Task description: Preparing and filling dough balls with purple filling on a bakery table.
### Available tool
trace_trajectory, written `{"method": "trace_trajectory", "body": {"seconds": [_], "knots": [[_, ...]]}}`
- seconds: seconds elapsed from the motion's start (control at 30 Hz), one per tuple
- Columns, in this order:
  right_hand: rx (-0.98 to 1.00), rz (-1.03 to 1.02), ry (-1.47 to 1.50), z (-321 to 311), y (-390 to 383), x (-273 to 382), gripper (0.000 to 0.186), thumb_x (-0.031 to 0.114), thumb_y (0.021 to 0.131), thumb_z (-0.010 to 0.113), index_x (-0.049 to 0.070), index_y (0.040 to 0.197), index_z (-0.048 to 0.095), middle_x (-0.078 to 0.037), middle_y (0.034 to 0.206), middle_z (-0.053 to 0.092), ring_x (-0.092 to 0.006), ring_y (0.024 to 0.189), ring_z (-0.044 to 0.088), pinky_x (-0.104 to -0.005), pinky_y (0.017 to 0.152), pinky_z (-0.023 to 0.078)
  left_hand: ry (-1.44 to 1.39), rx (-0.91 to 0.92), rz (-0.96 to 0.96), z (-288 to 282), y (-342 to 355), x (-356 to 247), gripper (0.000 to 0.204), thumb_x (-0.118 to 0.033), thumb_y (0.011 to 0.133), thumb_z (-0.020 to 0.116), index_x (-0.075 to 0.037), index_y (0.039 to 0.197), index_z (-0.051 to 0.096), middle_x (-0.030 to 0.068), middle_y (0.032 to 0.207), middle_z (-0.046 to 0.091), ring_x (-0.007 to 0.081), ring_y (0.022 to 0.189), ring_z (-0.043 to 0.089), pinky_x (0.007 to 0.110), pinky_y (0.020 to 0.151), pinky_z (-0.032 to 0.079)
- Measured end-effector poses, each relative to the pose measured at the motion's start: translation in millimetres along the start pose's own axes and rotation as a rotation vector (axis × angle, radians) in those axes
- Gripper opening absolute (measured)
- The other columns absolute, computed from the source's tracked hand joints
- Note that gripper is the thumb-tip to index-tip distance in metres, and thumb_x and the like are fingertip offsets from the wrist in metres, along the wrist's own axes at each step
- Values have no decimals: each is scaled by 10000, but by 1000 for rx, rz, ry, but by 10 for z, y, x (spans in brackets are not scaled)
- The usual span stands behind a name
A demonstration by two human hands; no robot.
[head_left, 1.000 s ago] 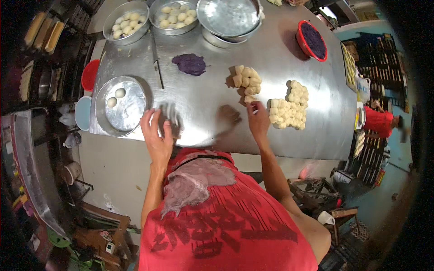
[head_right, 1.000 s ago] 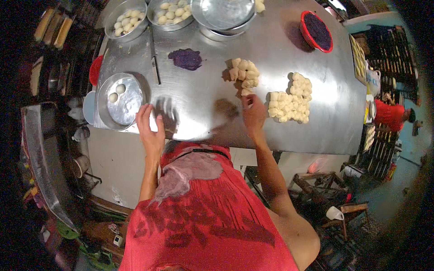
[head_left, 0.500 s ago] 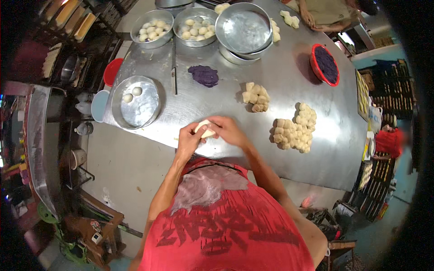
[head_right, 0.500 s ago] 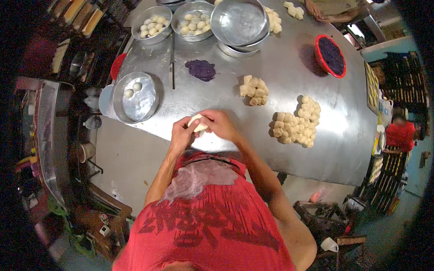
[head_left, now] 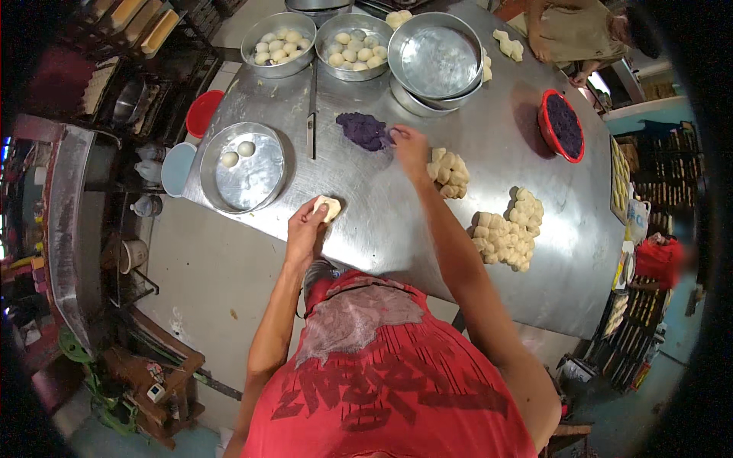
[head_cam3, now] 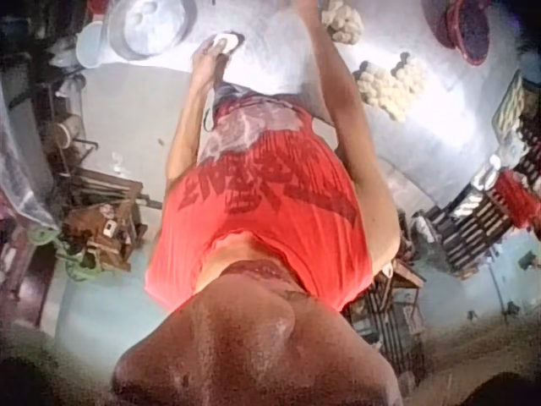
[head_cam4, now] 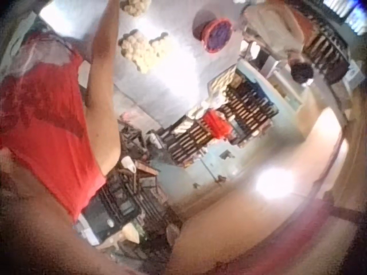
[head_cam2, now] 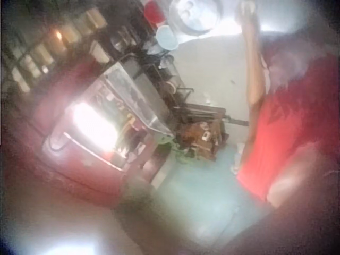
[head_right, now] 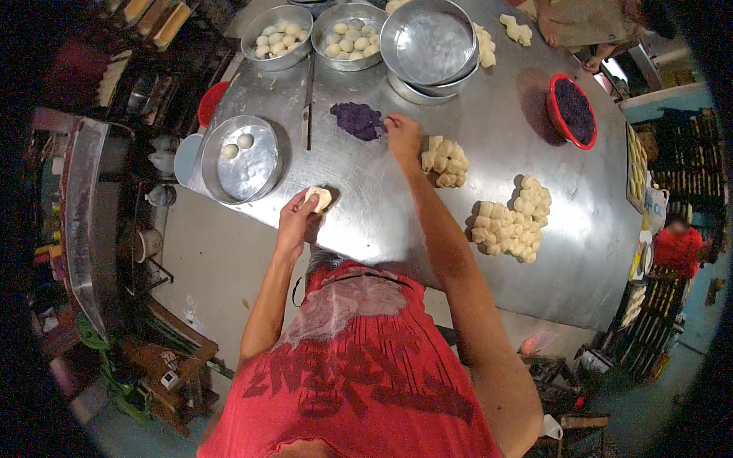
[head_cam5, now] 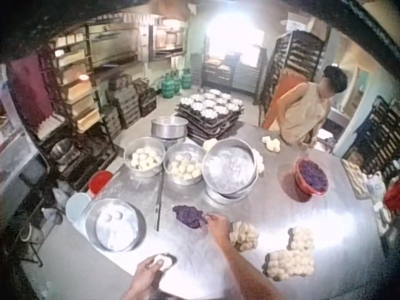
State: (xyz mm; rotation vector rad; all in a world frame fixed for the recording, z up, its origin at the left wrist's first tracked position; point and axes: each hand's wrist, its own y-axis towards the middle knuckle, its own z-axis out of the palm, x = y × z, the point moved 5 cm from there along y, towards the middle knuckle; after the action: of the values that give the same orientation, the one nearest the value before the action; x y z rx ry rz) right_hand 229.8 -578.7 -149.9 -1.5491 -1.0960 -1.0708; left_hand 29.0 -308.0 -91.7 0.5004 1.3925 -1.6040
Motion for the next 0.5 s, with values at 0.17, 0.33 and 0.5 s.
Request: {"method": "trace_trajectory", "body": {"seconds": [0.17,0.33,0.5], "knots": [[276,168,405,-15,-1102,341,330,111,944,682,-34,1239,675,-103,1078,725,-165,967,677,-320,891,561,-172,23,-75,231,-52,179,451,-152,1037,581,60,1427,503,111,1234,673,143,1031,669,283,921,557],[454,-141,-190,69,-1875,511,431,162,930,726,-3,1318,638,-97,1094,711,-181,997,667,-324,856,552,-137,285,-33,589,-179,242,450,-49,1042,517,57,1473,446,122,1278,645,163,1100,659,303,985,561],[324,-123,-55,-103,-1995,548,373,157,922,741,14,1261,675,-81,997,731,-180,921,676,-330,778,555,-136,280,8,629,-443,241,433,-24,1041,495,42,1469,472,113,1236,665,142,1020,671,278,924,586]]}}
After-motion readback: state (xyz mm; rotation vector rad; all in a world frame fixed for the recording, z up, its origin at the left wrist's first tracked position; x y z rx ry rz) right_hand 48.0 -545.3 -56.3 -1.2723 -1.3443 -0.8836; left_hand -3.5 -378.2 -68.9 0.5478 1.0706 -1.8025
